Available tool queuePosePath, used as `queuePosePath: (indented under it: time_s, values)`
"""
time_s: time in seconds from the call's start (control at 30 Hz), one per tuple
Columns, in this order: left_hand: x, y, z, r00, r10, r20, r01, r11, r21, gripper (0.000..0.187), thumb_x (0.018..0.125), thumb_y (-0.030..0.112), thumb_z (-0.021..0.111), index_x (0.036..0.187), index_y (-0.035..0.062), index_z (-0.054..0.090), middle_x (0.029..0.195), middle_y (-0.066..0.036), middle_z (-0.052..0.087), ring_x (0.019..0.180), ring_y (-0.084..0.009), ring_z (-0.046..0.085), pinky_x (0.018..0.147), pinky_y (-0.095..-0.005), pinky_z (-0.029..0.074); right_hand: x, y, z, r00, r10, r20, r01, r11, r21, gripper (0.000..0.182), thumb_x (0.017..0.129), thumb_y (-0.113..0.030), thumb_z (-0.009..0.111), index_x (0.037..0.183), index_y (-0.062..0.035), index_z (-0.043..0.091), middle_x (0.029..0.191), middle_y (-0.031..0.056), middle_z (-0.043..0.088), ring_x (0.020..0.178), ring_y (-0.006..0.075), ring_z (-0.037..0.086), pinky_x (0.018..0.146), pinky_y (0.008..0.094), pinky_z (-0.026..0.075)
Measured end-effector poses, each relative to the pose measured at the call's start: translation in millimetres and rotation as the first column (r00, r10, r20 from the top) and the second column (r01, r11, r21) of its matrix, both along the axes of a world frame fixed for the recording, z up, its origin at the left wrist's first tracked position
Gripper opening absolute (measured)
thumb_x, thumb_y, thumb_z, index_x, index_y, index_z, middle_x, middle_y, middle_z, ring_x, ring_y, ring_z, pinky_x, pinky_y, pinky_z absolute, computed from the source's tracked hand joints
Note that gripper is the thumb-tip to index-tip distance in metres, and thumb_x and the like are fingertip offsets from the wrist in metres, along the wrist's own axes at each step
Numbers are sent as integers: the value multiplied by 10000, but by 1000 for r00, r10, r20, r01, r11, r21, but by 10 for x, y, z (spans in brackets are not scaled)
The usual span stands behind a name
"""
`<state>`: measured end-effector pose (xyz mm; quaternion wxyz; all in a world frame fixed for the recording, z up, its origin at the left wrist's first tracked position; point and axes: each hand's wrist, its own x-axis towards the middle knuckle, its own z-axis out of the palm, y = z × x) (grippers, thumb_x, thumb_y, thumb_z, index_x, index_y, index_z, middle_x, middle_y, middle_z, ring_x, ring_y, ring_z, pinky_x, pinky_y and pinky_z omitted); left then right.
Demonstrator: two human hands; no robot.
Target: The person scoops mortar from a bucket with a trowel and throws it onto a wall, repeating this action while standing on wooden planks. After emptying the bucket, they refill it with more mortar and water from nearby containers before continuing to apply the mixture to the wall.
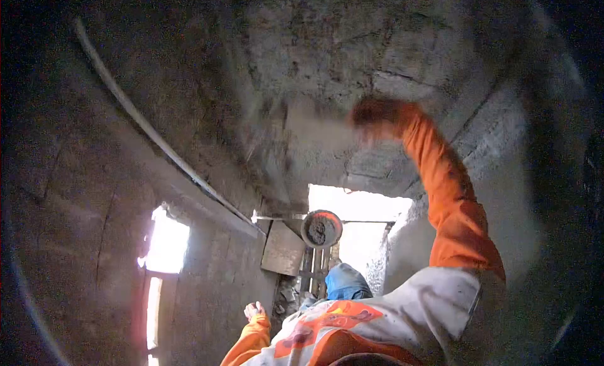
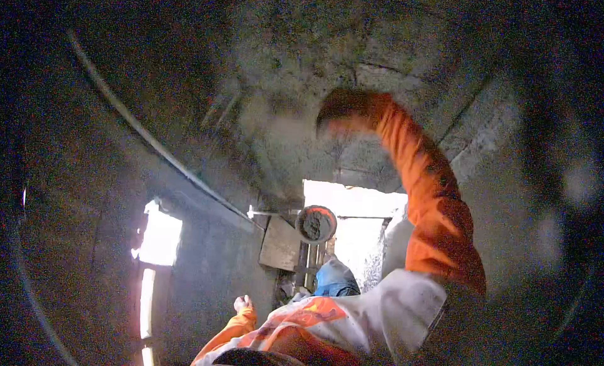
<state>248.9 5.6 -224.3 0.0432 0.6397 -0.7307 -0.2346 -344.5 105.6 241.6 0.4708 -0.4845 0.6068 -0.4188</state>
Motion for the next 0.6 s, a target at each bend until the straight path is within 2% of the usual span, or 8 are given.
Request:
queuePosePath:
  time_s: [0.07, 0.13, 0.2, 0.37, 0.43, 0.47, 0.57, 0.6]
  values:
    - [246, 223, 28, 997, 70, -32, -68, 996, 51, 217, 710, 276, 547, 749, 62, 542, 772, -117, 507, 791, -283, 463, 735, -392, 378, -554, 297, 105, 626, -672, -395, 651, 730, -210, 219, 781, -255, 497, 757, -41, 533, 639, 44, 523, 545, 131, 484, 499, 256, 403]
    - [315, 360, 145, 976, -99, -192, 90, 995, -52, 260, 717, 297, 540, 787, 47, 553, 810, -139, 533, 805, -306, 488, 744, -406, 387, -876, 723, -97, 304, -949, 85, 842, 226, -490, 246, 777, -291, 458, 740, -56, 519, 609, 40, 485, 521, 139, 472, 472, 259, 403]
    - [636, 656, 194, 1000, -8, -3, 9, 992, 129, 290, 725, 308, 531, 827, 37, 550, 839, -153, 546, 817, -321, 501, 750, -412, 393, -470, 869, -321, 138, -975, 175, 890, 45, -454, 249, 776, -300, 436, 726, -67, 511, 593, 36, 467, 522, 135, 472, 470, 259, 408]
    - [902, 965, -289, 962, -9, 272, -126, 870, 476, 426, 748, 425, 496, 938, 47, 544, 938, -178, 568, 905, -314, 528, 754, -406, 411, 341, 412, -2219, 693, -717, -76, 717, 675, 176, 174, 777, -236, 494, 715, -76, 464, 569, -13, 422, 496, 98, 408, 449, 248, 351]
    - [517, 1125, -245, 991, 120, 61, -135, 847, 514, 362, 781, 373, 486, 899, 33, 520, 808, -157, 567, 745, -297, 523, 676, -387, 417, 531, 304, -3422, 809, -586, 39, 517, 741, 428, 148, 777, -217, 498, 736, -78, 469, 550, -25, 395, 478, 81, 375, 432, 247, 324]
    - [362, 1194, -277, 989, 78, -123, -5, 862, 507, 299, 797, 315, 485, 861, 23, 501, 721, -166, 549, 643, -304, 500, 625, -392, 411, 514, 349, -4148, 932, -234, -275, 337, 836, 433, 130, 761, -196, 502, 764, -67, 486, 559, -13, 409, 504, 81, 395, 445, 247, 335]
    - [-453, 1357, -247, 987, -63, -146, 135, 818, 559, 258, 785, 272, 482, 866, 28, 501, 782, -191, 542, 759, -364, 514, 665, -415, 401, 400, 383, -6508, 736, 535, -416, 70, 551, 832, 281, 782, -197, 433, 1023, -90, 530, 1032, 119, 534, 931, 265, 517, 822, 349, 400]
    - [-523, 1511, -369, 980, -181, -84, 197, 799, 568, 288, 785, 273, 486, 932, 26, 498, 894, -194, 527, 852, -354, 495, 730, -400, 389, 342, 356, -7012, 722, 442, -532, 177, 626, 760, 288, 794, -185, 414, 1045, -90, 519, 1062, 133, 520, 959, 270, 512, 815, 354, 411]
